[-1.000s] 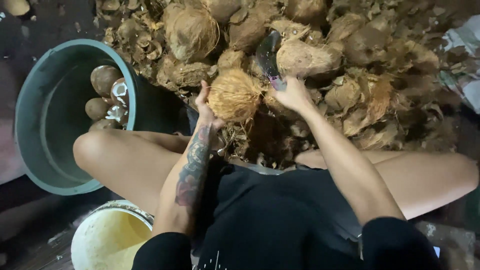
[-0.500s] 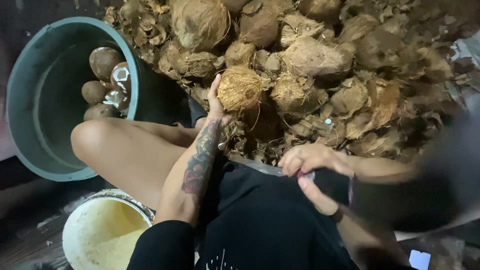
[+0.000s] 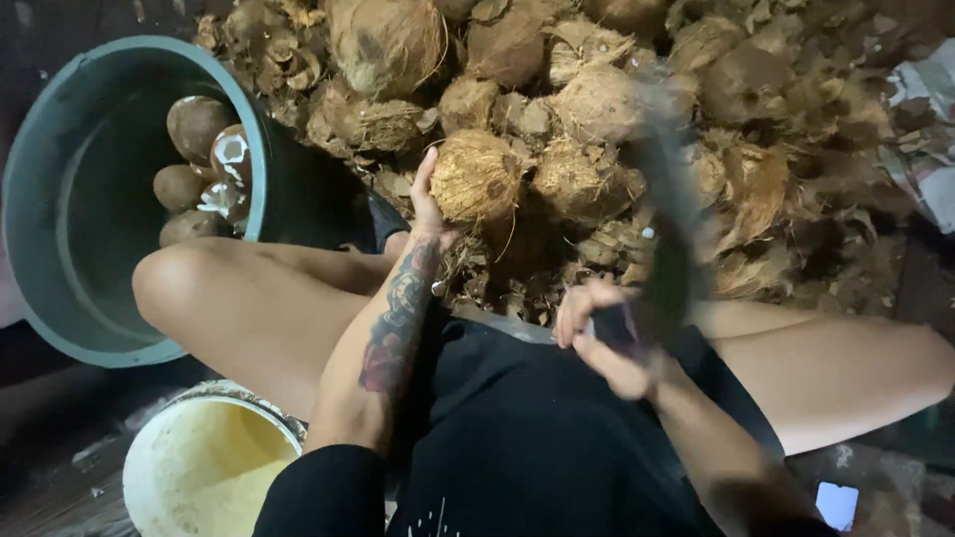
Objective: The person sits on the floor and uses a curved knife to peel the husk off whole coconuts. They rotate each coconut while striking and scraping away the fibrous outer layer, then place the peeled coconuts into a nearby bucket.
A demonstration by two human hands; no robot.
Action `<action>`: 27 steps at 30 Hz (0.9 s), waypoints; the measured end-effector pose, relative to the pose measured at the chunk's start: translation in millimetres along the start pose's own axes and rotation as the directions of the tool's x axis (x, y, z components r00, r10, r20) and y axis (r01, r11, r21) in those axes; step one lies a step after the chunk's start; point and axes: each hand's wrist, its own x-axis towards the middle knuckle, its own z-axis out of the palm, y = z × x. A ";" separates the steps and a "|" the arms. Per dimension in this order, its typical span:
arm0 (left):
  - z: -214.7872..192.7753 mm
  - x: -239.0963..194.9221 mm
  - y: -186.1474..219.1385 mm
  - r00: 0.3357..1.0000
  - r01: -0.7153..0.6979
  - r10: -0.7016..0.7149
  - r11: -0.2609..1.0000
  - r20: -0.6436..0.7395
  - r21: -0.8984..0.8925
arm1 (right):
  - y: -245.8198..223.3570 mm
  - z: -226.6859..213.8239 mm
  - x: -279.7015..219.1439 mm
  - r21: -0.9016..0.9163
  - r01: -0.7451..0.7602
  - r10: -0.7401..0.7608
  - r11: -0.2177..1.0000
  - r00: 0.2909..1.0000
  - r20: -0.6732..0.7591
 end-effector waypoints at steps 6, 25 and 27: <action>-10.8 3.6 -4.8 0.998 -0.016 0.016 1.000 -0.053 0.003 | 109.1 -23.8 -38.0 -0.374 -0.394 0.393 0.840 0.916 -0.083; -7.0 11.1 -11.8 0.998 0.029 -0.019 0.982 -0.054 0.188 | 79.9 -3.9 -19.8 -0.309 -0.678 0.645 0.667 0.733 -0.216; -32.4 35.1 -23.4 0.997 0.053 -0.045 0.988 -0.055 0.146 | 43.3 9.5 -11.3 -0.114 -0.646 0.617 0.755 0.758 -0.211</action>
